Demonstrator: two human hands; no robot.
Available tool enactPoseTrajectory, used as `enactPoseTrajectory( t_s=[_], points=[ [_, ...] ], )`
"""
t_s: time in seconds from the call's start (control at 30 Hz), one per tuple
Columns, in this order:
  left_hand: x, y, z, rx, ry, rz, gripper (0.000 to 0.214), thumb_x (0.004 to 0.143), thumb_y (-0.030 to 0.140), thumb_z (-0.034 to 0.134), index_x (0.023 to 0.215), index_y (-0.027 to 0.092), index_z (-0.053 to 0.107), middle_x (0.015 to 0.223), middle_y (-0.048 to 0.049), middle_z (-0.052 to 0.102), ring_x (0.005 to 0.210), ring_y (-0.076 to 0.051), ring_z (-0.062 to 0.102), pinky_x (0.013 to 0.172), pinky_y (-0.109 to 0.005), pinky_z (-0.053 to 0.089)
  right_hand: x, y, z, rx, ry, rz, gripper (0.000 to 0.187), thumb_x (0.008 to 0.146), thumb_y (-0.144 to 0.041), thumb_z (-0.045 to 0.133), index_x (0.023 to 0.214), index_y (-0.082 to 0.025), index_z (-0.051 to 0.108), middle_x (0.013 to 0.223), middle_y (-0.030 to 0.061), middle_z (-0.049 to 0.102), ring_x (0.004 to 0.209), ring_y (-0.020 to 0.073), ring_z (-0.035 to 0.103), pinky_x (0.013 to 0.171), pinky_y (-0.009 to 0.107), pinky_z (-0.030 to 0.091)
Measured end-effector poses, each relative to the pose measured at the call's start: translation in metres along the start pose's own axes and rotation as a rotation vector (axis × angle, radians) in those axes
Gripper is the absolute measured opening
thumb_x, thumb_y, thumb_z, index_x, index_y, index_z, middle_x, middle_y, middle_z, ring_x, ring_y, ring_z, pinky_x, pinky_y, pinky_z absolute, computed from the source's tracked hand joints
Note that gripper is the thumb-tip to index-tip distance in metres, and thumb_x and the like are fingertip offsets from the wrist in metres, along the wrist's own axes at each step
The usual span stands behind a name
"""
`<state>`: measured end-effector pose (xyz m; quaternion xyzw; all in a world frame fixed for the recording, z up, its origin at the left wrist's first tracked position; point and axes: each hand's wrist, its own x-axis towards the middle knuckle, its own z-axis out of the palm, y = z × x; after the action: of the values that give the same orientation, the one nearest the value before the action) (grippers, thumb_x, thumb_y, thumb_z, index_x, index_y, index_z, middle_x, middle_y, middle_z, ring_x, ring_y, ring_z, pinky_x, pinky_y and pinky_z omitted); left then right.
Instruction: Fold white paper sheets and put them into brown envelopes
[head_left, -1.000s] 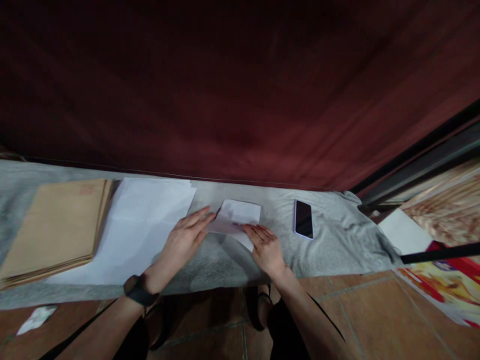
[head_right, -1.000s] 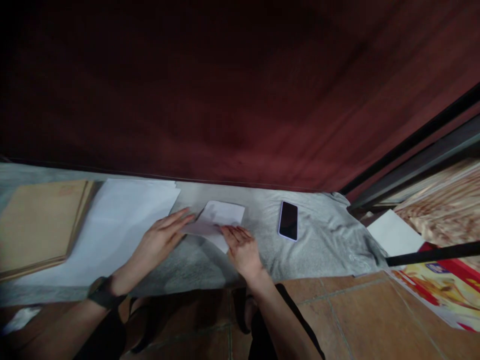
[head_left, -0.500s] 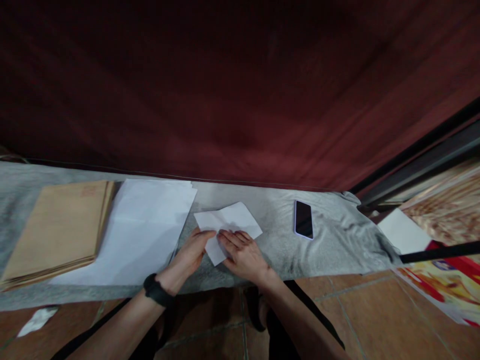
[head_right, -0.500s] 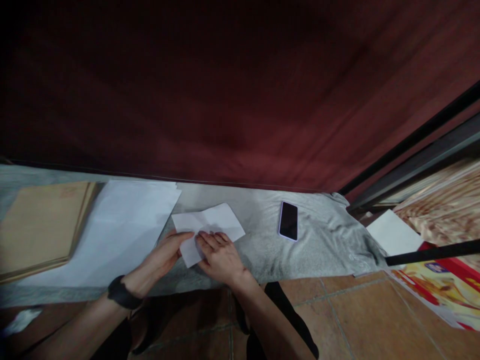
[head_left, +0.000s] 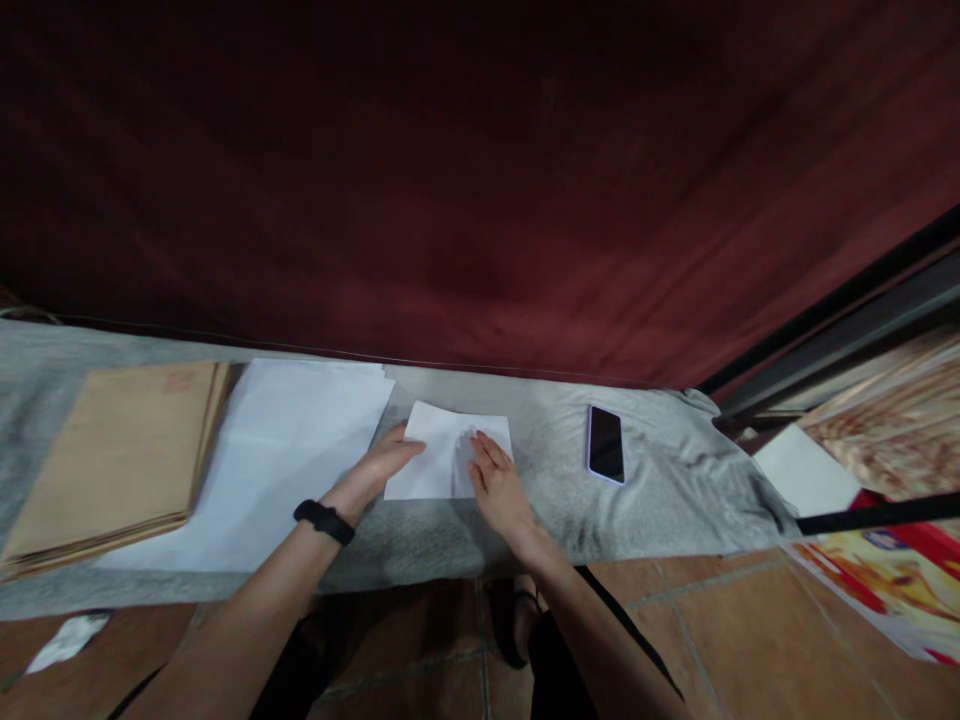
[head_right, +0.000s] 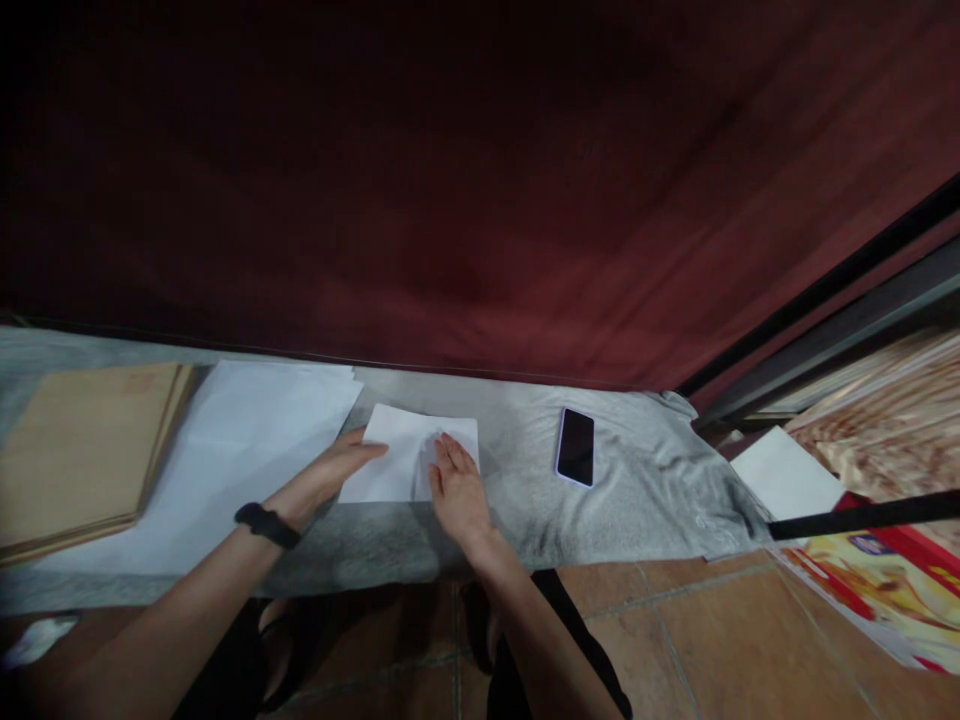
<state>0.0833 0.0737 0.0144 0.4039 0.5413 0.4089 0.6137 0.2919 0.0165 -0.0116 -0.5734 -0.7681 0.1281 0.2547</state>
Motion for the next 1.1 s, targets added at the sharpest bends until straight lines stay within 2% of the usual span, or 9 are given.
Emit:
enactPoseTrajectory(
  t_s=[0.1,0.17,0.3,0.4,0.5,0.57,0.67,0.83,1.1],
  points=[
    [0.006,0.002,0.005,0.434,0.067,0.147,0.030,0.072,0.025,0.066,0.099,0.014,0.075,0.087,-0.0101,0.077,0.085,-0.032,0.073,0.076,-0.039,0.057,0.002,0.000,0.009,-0.026,0.015,-0.014,0.047,0.104,-0.025,0.040,0.149,-0.017,0.049,0.155,0.0114,0.049,0.145,0.0227,0.042,0.120,0.046,0.038],
    [0.004,0.005,0.010,0.691,0.151,0.226,0.046,0.078,0.021,0.059,0.123,0.011,0.068,0.101,-0.0149,0.077,0.099,-0.036,0.071,0.090,-0.046,0.054,0.004,-0.001,0.014,-0.025,0.038,-0.009,0.047,0.104,-0.024,0.039,0.149,-0.018,0.050,0.154,0.0106,0.050,0.145,0.0228,0.043,0.119,0.046,0.039],
    [-0.010,0.004,0.021,1.006,0.263,0.315,0.072,0.091,0.021,0.046,0.159,0.009,0.025,0.133,-0.0253,0.063,0.117,-0.041,0.065,0.101,-0.054,0.047,0.009,-0.003,0.019,-0.074,0.024,-0.004,0.047,0.105,-0.024,0.038,0.149,-0.015,0.049,0.155,0.0121,0.048,0.146,0.0227,0.041,0.121,0.045,0.037],
    [-0.016,-0.007,0.031,1.132,0.337,0.492,0.067,0.094,0.020,0.039,0.159,0.010,0.024,0.158,-0.0249,0.038,0.145,-0.042,0.039,0.116,-0.058,0.033,0.012,-0.005,0.020,-0.149,-0.010,-0.002,0.048,0.105,-0.025,0.038,0.149,-0.009,0.048,0.156,0.0153,0.046,0.148,0.0235,0.037,0.124,0.045,0.031],
    [-0.014,-0.023,0.043,1.140,0.211,0.646,0.059,0.098,0.022,0.033,0.155,0.012,0.036,0.167,-0.0170,0.024,0.156,-0.034,0.015,0.125,-0.056,0.017,0.013,-0.006,0.020,-0.192,-0.031,-0.003,0.049,0.105,-0.023,0.036,0.150,-0.007,0.045,0.158,0.0150,0.044,0.149,0.0235,0.035,0.125,0.044,0.028],
    [-0.012,-0.034,0.051,1.137,0.087,0.654,0.057,0.100,0.028,0.032,0.154,0.012,0.038,0.166,-0.0157,0.028,0.156,-0.031,0.018,0.126,-0.054,0.018,0.012,-0.005,0.021,-0.210,-0.043,-0.009,0.050,0.105,-0.019,0.034,0.153,-0.008,0.041,0.159,0.0143,0.042,0.150,0.0229,0.034,0.125,0.044,0.026],
    [-0.011,-0.046,0.058,1.154,0.031,0.617,0.063,0.101,0.041,0.034,0.155,0.009,0.037,0.162,-0.0179,0.036,0.154,-0.031,0.025,0.126,-0.051,0.018,0.011,-0.003,0.023,-0.241,-0.061,-0.034,0.054,0.103,-0.016,0.035,0.157,-0.010,0.034,0.162,0.0142,0.036,0.152,0.0230,0.029,0.125,0.046,0.025],
    [-0.013,-0.054,0.053,1.227,0.076,0.642,0.071,0.101,0.052,0.032,0.155,0.006,0.035,0.162,-0.0193,0.035,0.154,-0.029,0.024,0.126,-0.049,0.019,0.010,-0.002,0.027,-0.291,-0.066,-0.052,0.053,0.107,-0.025,0.035,0.158,-0.012,0.033,0.163,0.0149,0.033,0.154,0.0251,0.025,0.125,0.049,0.023],
    [-0.021,-0.057,0.042,1.438,0.194,0.652,0.074,0.102,0.053,0.028,0.152,0.000,0.037,0.162,-0.0211,0.032,0.154,-0.029,0.023,0.126,-0.044,0.020,0.003,0.010,0.019,-0.381,-0.030,0.033,0.055,0.107,-0.031,0.036,0.157,-0.010,0.033,0.163,0.0128,0.033,0.152,0.0254,0.029,0.124,0.045,0.023]
  ],
)
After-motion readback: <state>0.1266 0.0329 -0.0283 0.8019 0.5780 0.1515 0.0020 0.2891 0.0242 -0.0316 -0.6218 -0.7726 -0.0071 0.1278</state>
